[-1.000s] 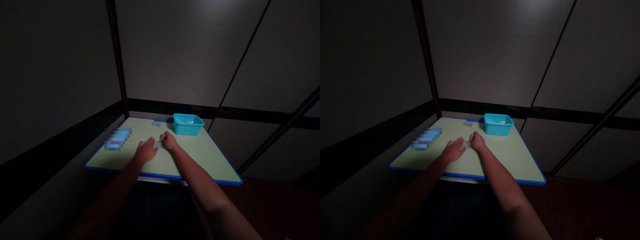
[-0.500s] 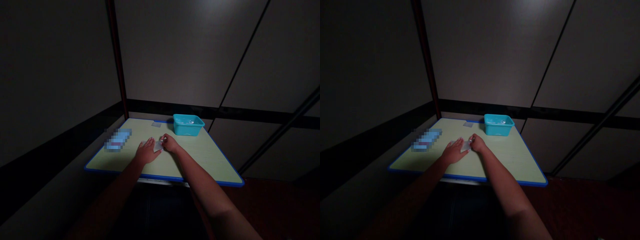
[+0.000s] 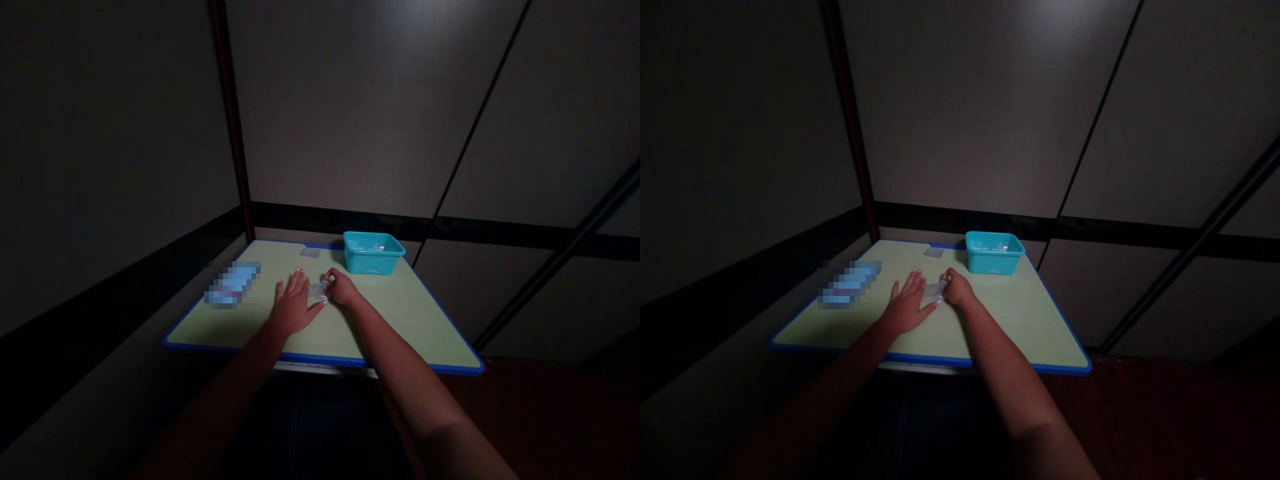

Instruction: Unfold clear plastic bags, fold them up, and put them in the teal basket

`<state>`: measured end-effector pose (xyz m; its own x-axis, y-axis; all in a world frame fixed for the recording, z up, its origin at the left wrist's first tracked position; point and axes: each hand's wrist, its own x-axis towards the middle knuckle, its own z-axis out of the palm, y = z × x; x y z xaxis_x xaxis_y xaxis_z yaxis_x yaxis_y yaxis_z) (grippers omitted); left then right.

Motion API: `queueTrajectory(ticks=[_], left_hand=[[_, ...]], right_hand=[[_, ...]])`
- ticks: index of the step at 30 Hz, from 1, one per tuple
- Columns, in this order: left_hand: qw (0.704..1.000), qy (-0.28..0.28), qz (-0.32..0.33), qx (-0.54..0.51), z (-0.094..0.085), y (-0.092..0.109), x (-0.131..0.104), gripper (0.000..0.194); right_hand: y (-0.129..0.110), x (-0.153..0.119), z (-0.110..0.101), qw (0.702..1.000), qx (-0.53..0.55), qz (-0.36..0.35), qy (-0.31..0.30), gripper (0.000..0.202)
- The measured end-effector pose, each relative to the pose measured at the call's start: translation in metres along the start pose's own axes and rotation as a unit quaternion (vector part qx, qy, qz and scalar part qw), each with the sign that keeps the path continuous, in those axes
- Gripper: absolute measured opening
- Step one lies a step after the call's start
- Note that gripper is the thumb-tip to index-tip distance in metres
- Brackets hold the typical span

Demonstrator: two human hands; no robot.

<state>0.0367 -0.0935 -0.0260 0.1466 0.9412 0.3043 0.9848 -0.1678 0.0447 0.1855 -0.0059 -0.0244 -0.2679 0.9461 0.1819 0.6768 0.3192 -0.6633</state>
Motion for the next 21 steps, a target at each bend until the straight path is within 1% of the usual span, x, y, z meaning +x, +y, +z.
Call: queueTrajectory(ticks=[2, 4, 7, 10, 12, 17, 21], left_hand=[[0.999, -0.013, 0.049, -0.012, -0.0007, 0.0027, -0.0004, 0.072], [0.997, -0.044, 0.063, -0.022, -0.0003, 0.0044, -0.0003, 0.072], [0.996, -0.073, 0.051, -0.032, 0.0013, 0.0049, 0.0003, 0.073], [0.996, -0.067, 0.043, -0.035, 0.0027, 0.0040, 0.0007, 0.074], [0.997, -0.063, 0.038, -0.036, 0.0036, 0.0036, 0.0010, 0.075], [0.995, -0.089, 0.033, -0.043, 0.0054, 0.0035, 0.0022, 0.079], [0.995, -0.084, 0.031, -0.045, 0.0055, 0.0031, 0.0023, 0.079]], right_hand=[[-0.0004, -0.0005, -0.0006, 1.000, -0.005, -0.010, -0.001, 0.022], [-0.0005, -0.0008, -0.0008, 1.000, -0.009, -0.020, -0.003, 0.021], [-0.0012, -0.0014, -0.0013, 1.000, -0.011, -0.029, -0.007, 0.016], [-0.0027, -0.0021, -0.0020, 0.999, -0.012, -0.037, -0.018, 0.006], [-0.0032, -0.0026, -0.0024, 0.999, -0.014, -0.039, -0.027, 0.004], [-0.0003, -0.0026, -0.0018, 0.998, -0.003, -0.040, -0.056, 0.014], [0.0035, -0.0011, -0.0005, 0.996, 0.015, -0.045, -0.081, 0.018]])
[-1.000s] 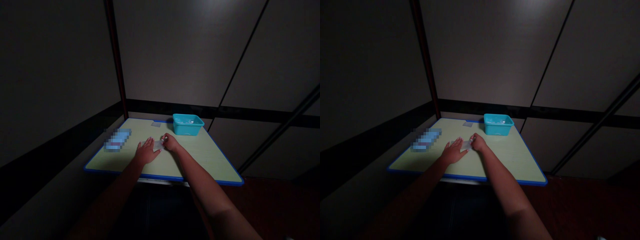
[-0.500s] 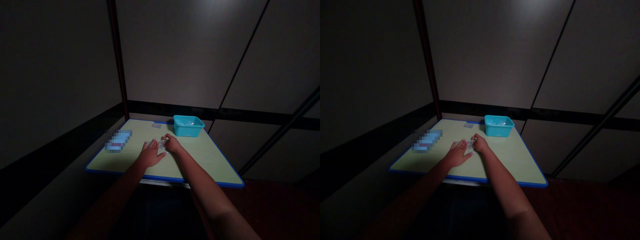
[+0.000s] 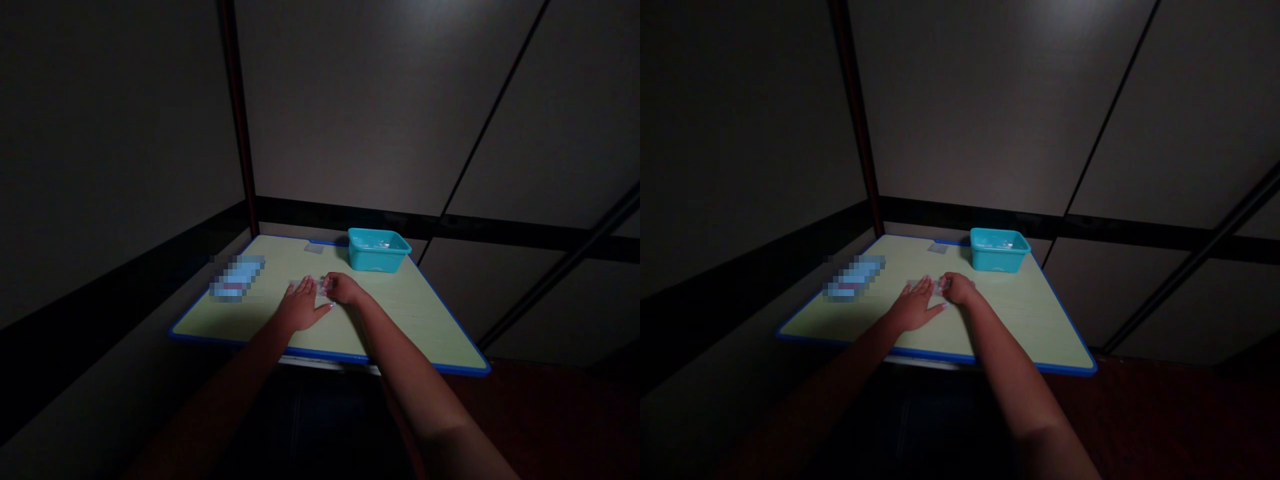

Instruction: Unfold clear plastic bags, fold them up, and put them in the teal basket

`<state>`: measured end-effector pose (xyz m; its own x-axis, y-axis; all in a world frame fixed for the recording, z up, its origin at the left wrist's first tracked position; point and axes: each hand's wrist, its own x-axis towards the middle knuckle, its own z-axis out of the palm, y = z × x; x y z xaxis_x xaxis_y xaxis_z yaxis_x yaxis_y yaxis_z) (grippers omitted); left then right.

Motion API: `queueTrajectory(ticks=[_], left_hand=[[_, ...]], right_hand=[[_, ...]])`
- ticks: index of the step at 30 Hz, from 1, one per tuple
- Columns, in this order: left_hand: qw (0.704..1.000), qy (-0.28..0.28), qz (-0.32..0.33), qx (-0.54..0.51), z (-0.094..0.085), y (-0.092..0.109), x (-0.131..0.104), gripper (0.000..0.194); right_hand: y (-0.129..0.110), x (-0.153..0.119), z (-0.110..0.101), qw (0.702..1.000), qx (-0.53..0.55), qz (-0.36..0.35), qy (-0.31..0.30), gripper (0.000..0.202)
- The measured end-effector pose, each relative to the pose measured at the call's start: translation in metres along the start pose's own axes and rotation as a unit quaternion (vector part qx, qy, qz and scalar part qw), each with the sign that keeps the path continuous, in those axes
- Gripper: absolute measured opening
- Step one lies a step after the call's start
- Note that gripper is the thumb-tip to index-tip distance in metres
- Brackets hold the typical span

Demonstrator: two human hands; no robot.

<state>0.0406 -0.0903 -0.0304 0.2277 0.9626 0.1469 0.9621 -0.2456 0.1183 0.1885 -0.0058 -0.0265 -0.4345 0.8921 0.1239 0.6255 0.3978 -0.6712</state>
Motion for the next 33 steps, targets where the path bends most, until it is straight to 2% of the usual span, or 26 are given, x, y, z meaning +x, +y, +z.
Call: queueTrajectory(ticks=[4, 8, 14, 20, 28, 33], left_hand=[[1.000, 0.021, 0.008, -0.002, 0.000, -0.001, -0.001, 0.073], [1.000, 0.013, 0.023, -0.009, 0.001, -0.001, -0.001, 0.072], [0.995, 0.091, -0.049, 0.010, -0.001, -0.001, -0.001, 0.075], [0.999, 0.028, -0.035, -0.013, 0.002, -0.002, 0.001, 0.075], [0.999, 0.024, -0.026, -0.012, 0.003, -0.002, 0.002, 0.075], [1.000, 0.009, -0.002, -0.012, 0.001, -0.001, 0.002, 0.077]], right_hand=[[0.003, 0.003, 0.000, 1.000, 0.011, 0.002, -0.004, 0.014], [0.004, 0.004, 0.000, 1.000, 0.025, 0.006, 0.000, 0.008], [0.005, 0.005, 0.000, 0.999, 0.049, 0.011, 0.007, 0.008], [0.006, 0.006, 0.001, 0.996, 0.091, 0.011, 0.009, 0.011], [0.006, 0.008, 0.001, 0.984, 0.176, -0.005, 0.025, 0.012], [-0.001, 0.011, 0.004, 0.971, 0.230, -0.021, 0.060, 0.019]])
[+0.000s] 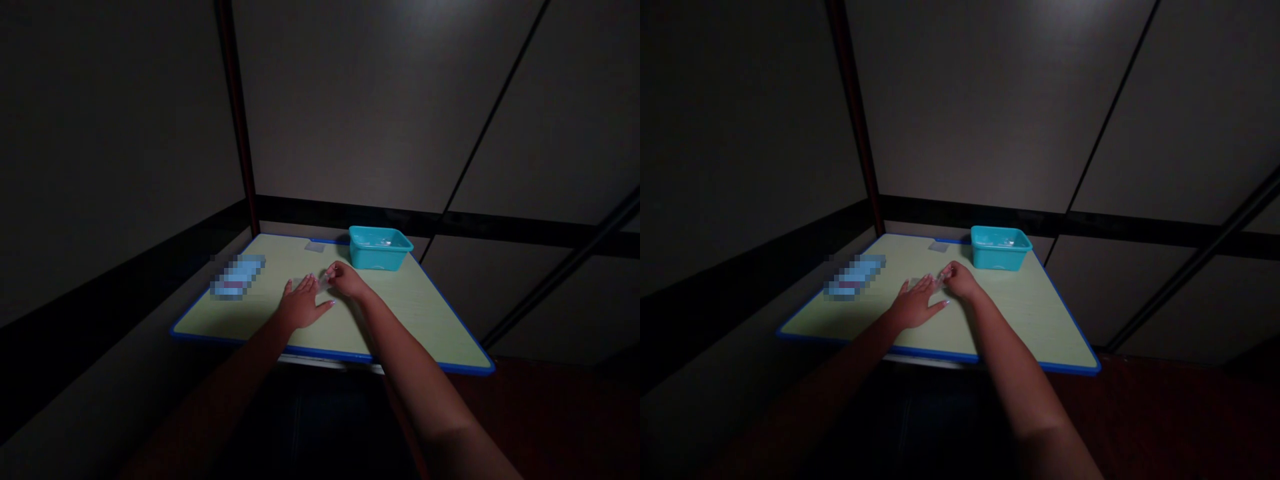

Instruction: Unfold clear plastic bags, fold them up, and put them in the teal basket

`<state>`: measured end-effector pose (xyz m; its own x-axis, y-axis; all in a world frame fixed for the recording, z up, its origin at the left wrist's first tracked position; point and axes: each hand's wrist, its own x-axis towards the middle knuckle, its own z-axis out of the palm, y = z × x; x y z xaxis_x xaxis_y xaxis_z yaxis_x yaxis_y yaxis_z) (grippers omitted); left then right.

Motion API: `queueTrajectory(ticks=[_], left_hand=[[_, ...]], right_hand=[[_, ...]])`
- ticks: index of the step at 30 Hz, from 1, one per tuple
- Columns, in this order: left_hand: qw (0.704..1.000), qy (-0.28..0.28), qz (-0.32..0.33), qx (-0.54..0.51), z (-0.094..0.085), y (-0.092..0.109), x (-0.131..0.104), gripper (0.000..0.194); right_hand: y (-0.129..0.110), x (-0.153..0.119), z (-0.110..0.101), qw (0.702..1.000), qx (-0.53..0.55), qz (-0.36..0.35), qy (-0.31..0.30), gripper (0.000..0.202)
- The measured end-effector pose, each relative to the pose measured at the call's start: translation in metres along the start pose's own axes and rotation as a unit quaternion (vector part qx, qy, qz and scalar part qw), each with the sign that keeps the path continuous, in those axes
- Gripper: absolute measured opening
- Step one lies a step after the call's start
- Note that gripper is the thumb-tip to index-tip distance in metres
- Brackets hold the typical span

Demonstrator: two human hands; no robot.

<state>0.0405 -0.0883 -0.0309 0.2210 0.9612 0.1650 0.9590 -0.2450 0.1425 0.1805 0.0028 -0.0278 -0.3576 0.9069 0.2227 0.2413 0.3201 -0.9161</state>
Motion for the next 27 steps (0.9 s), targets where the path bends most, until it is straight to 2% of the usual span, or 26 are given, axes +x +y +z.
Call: queueTrajectory(ticks=[5, 8, 15, 24, 27], left_hand=[[1.000, -0.001, 0.011, 0.006, -0.001, 0.002, 0.000, 0.081], [1.000, -0.001, 0.010, 0.000, -0.001, 0.002, 0.000, 0.084], [1.000, 0.012, 0.017, 0.002, 0.001, 0.002, 0.001, 0.084], [0.999, 0.025, 0.014, -0.046, -0.001, 0.001, 0.000, 0.089], [0.994, 0.054, -0.014, -0.095, -0.001, -0.002, 0.002, 0.086]], right_hand=[[-0.008, -0.001, 0.013, 0.993, 0.102, -0.051, 0.028, 0.020], [-0.013, 0.000, 0.022, 0.989, 0.126, -0.069, 0.032, 0.019], [-0.014, 0.001, 0.032, 0.977, 0.168, -0.124, -0.038, 0.021], [-0.014, 0.001, 0.031, 0.983, 0.153, -0.104, -0.020, 0.025], [-0.015, 0.001, 0.028, 0.986, 0.139, -0.097, -0.001, 0.024]])
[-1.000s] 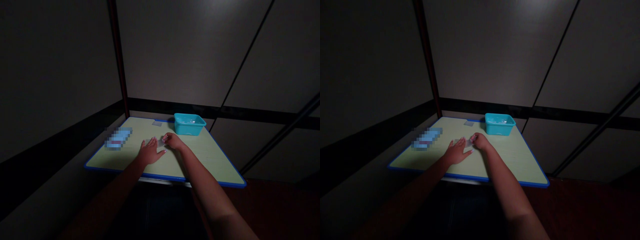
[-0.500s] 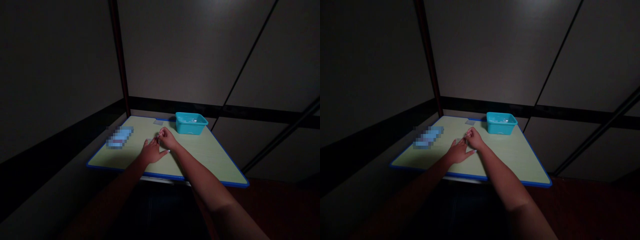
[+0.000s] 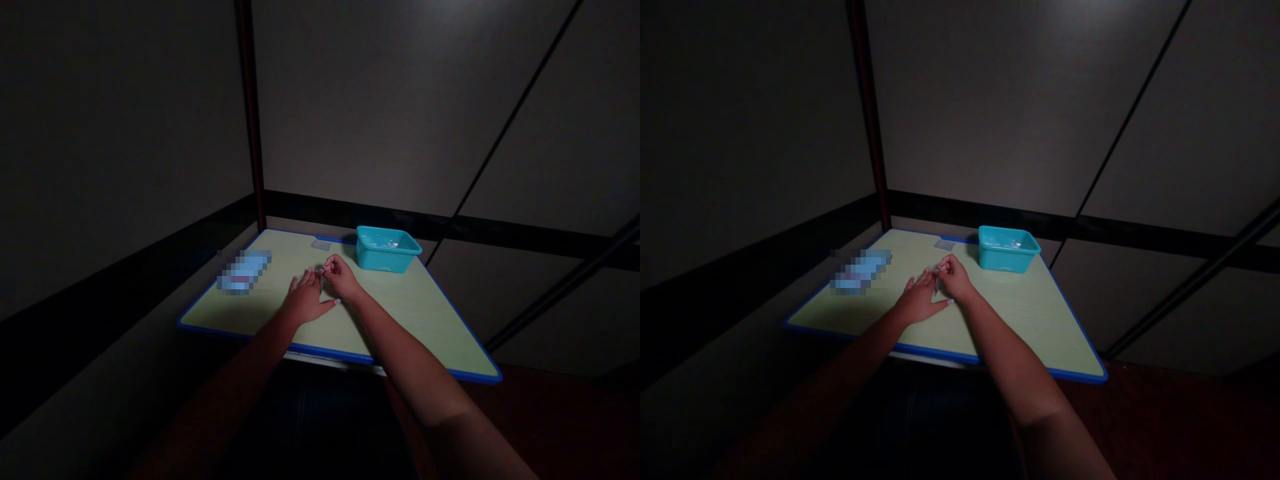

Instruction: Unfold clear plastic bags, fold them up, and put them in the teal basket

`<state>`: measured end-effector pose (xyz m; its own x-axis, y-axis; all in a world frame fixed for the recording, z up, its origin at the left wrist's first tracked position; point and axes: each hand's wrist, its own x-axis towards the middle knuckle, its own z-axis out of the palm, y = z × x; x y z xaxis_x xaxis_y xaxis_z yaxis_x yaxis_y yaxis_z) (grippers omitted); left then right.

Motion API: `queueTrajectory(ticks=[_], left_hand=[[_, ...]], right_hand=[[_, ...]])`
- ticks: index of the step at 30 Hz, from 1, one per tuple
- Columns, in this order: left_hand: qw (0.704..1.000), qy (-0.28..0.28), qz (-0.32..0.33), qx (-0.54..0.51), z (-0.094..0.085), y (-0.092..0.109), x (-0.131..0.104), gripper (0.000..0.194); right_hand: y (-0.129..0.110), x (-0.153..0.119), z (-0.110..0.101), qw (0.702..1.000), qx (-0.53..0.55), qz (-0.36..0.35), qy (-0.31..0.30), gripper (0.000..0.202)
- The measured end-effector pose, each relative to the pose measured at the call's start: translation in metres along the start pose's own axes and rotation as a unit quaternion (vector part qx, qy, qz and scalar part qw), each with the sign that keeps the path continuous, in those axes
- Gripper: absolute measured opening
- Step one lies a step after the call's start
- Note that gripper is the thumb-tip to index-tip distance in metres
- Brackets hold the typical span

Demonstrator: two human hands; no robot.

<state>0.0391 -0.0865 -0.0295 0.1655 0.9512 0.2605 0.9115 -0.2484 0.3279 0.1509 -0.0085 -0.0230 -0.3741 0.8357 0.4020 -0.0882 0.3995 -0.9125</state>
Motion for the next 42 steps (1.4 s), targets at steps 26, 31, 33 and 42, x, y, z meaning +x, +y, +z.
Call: queueTrajectory(ticks=[26, 31, 33, 42], left_hand=[[0.696, 0.028, -0.193, -0.691, -0.016, -0.014, 0.015, 0.019], [0.695, 0.056, -0.235, -0.677, -0.014, -0.013, 0.017, 0.027], [0.699, 0.060, -0.237, -0.672, -0.013, -0.013, 0.018, 0.036], [0.776, 0.084, -0.241, -0.577, -0.013, -0.011, 0.015, 0.039]], right_hand=[[0.007, -0.001, 0.002, 0.995, 0.022, 0.020, -0.098, 0.021], [0.007, -0.001, 0.000, 0.995, 0.053, 0.039, -0.075, 0.024], [0.006, 0.000, 0.000, 0.996, 0.052, 0.035, -0.059, 0.024], [0.003, 0.000, -0.019, 0.992, -0.085, 0.078, -0.041, 0.028]])
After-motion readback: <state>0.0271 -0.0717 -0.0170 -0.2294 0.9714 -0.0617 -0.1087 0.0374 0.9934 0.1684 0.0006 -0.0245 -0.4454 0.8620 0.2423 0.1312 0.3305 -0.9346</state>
